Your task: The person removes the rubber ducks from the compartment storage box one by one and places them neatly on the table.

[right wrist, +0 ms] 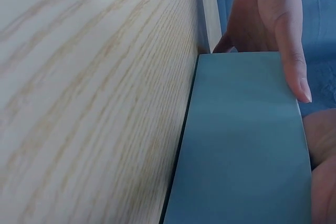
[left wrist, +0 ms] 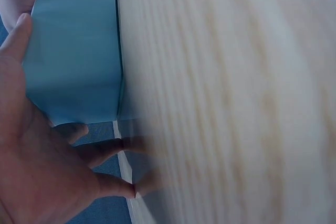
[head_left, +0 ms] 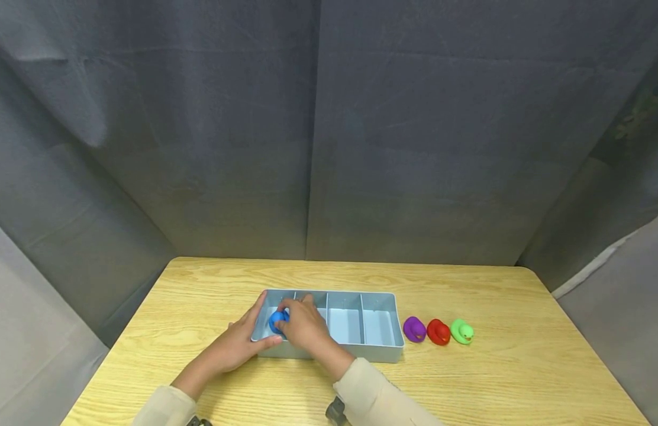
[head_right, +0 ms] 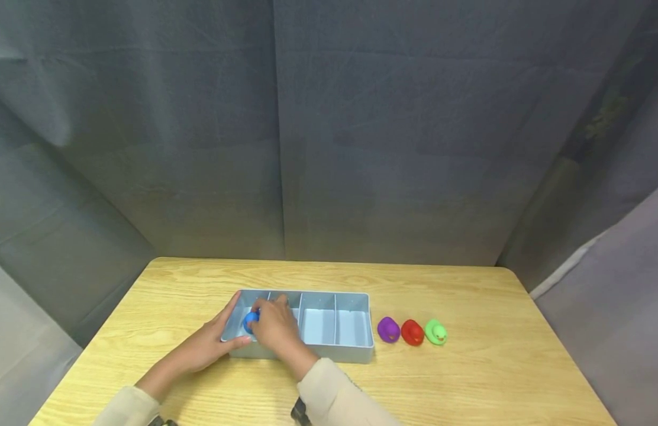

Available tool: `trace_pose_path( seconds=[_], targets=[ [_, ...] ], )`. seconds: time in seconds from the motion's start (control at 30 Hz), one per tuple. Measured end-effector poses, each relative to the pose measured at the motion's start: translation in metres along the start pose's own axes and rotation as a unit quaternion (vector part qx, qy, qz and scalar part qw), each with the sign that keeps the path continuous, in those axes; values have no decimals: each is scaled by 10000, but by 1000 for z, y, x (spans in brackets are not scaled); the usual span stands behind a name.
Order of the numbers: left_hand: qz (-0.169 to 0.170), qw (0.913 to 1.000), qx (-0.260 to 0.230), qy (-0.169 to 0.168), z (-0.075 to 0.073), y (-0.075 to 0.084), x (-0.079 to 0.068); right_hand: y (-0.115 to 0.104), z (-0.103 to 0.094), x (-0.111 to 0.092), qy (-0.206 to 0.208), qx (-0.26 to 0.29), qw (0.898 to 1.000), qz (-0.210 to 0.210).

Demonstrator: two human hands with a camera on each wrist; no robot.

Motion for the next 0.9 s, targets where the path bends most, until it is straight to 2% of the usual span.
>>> trace_pose_path(
  seconds=[0.3,0.9],
  targets=[
    [26,10000,42,18,-1,1,-1,-2,-1,-1,-9,140,9999,-49],
    [88,9999,79,-7,-1,2,-1,-12,-12,-4,24,14,9991,-415]
  ],
)
Point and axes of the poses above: each hand's wrist, its own x-axis towards the middle knuckle, its own z-axis out of the palm, y = z × x, the point moved 10 cm from there along x, towards the middle knuckle, and after that the axes turned 6 degrees about -x, right-handed, at the moved point
